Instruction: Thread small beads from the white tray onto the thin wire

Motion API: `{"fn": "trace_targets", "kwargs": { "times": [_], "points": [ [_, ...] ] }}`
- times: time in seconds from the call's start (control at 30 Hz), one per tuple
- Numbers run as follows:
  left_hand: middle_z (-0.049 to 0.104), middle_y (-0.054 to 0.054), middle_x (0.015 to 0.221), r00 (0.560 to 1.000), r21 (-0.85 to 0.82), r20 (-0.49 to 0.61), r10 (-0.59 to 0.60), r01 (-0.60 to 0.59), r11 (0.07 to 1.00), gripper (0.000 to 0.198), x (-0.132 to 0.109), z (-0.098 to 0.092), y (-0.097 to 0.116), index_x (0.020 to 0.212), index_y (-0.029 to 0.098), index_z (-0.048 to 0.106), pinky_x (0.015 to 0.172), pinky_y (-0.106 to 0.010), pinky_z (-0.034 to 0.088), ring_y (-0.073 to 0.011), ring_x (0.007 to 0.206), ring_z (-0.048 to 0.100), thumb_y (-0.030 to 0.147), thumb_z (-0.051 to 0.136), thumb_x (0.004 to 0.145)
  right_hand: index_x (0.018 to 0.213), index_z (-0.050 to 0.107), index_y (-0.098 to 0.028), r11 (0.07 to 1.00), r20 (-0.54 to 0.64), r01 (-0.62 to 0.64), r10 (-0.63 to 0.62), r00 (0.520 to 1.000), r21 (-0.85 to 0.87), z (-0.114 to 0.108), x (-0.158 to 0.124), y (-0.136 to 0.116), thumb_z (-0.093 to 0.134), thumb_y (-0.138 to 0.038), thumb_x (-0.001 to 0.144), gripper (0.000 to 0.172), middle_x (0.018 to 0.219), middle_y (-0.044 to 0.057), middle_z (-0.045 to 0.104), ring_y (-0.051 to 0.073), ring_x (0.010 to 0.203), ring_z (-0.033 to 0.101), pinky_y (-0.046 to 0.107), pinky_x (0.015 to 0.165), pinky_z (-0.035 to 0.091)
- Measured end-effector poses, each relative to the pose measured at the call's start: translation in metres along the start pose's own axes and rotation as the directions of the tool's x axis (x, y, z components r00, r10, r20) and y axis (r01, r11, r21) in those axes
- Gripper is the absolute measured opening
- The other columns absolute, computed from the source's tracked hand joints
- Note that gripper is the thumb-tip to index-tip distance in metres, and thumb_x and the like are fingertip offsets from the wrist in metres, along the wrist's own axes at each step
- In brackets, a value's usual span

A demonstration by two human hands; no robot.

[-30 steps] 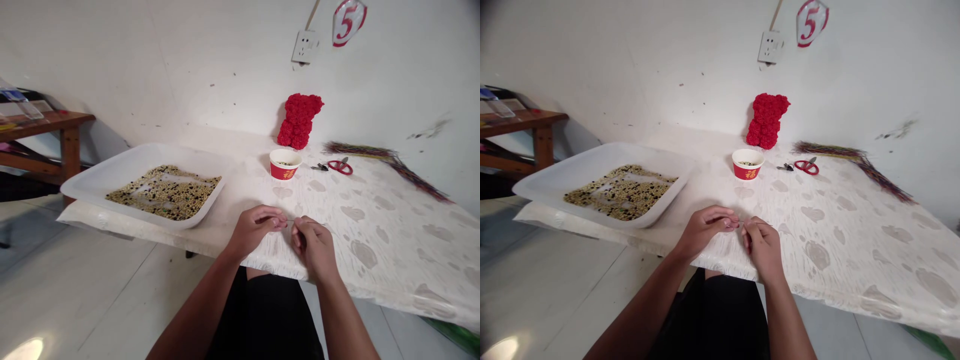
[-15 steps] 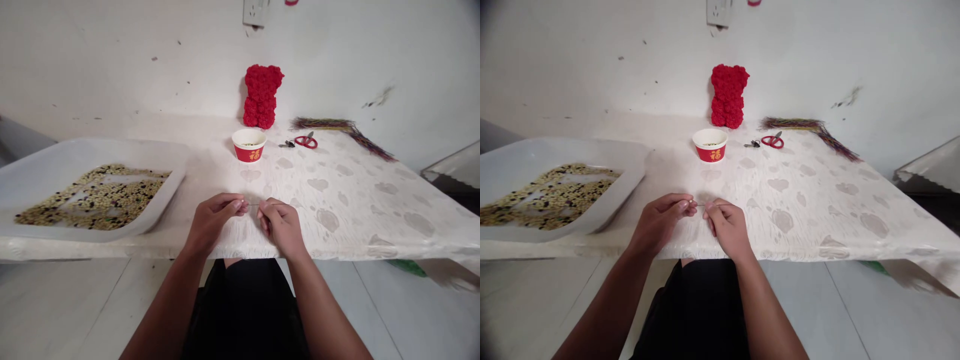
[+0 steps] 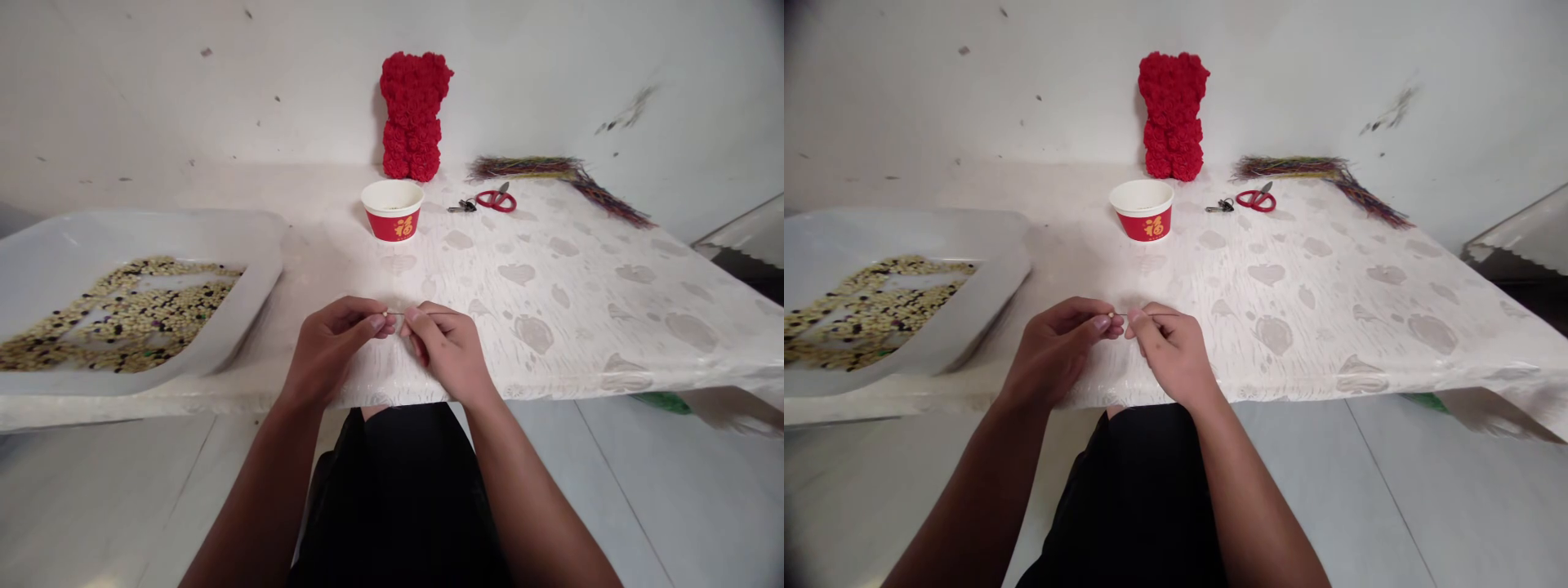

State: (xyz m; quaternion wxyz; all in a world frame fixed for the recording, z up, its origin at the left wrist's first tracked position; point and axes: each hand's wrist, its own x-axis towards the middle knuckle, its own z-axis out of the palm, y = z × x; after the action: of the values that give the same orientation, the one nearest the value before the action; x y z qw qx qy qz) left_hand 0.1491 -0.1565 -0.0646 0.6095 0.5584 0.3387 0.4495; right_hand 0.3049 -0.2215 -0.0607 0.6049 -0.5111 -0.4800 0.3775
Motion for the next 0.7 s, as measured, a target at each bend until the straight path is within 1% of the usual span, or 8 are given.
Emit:
{"fn": "trace_targets", "kwargs": {
  "times": [0.23, 0.43, 0.7],
  "points": [
    [0.077, -0.002, 0.081, 1.000, 0.006, 0.005, 0.026, -0.026, 1.000, 0.015, 0.0003, -0.0017, -0.0019, 0.090, 0.019, 0.075, 0.081, -0.025, 0.058, -0.0143, 0.081, 0.073, 0.028, 0.081, 0.080, 0.064, 0.066, -0.019, 0.998, 0.007, 0.004, -0.005, 1.000, 0.058, -0.0009, -0.0017, -0.0004, 0.059, -0.035, 0.097, 0.038, 0.052, -0.004, 0.048, 0.009, 0.045, 0.043, 0.025, 0.045, 0.033],
    [0.077, -0.001, 0.080, 1.000, -0.004, 0.012, 0.021, -0.021, 1.000, 0.014, 0.0004, -0.0023, -0.0022, 0.090, 0.019, 0.075, 0.080, -0.024, 0.058, -0.0136, 0.080, 0.073, 0.027, 0.081, 0.080, 0.062, 0.065, -0.019, 1.000, 0.015, 0.004, -0.004, 1.000, 0.029, 0.0005, -0.0007, 0.0006, 0.059, -0.036, 0.096, 0.038, 0.055, -0.004, 0.049, 0.009, 0.046, 0.043, 0.024, 0.044, 0.033],
    [0.077, -0.003, 0.081, 1.000, 0.013, 0.003, 0.014, -0.014, 1.000, 0.016, 0.0002, -0.0006, -0.0011, 0.089, 0.019, 0.075, 0.081, -0.029, 0.059, -0.0157, 0.079, 0.073, 0.029, 0.081, 0.079, 0.062, 0.066, -0.019, 0.999, 0.003, -0.009, 0.009, 1.000, 0.049, -0.0001, -0.0011, -0.0001, 0.059, -0.036, 0.096, 0.039, 0.056, -0.003, 0.050, 0.009, 0.045, 0.044, 0.025, 0.044, 0.034]
  ]
}}
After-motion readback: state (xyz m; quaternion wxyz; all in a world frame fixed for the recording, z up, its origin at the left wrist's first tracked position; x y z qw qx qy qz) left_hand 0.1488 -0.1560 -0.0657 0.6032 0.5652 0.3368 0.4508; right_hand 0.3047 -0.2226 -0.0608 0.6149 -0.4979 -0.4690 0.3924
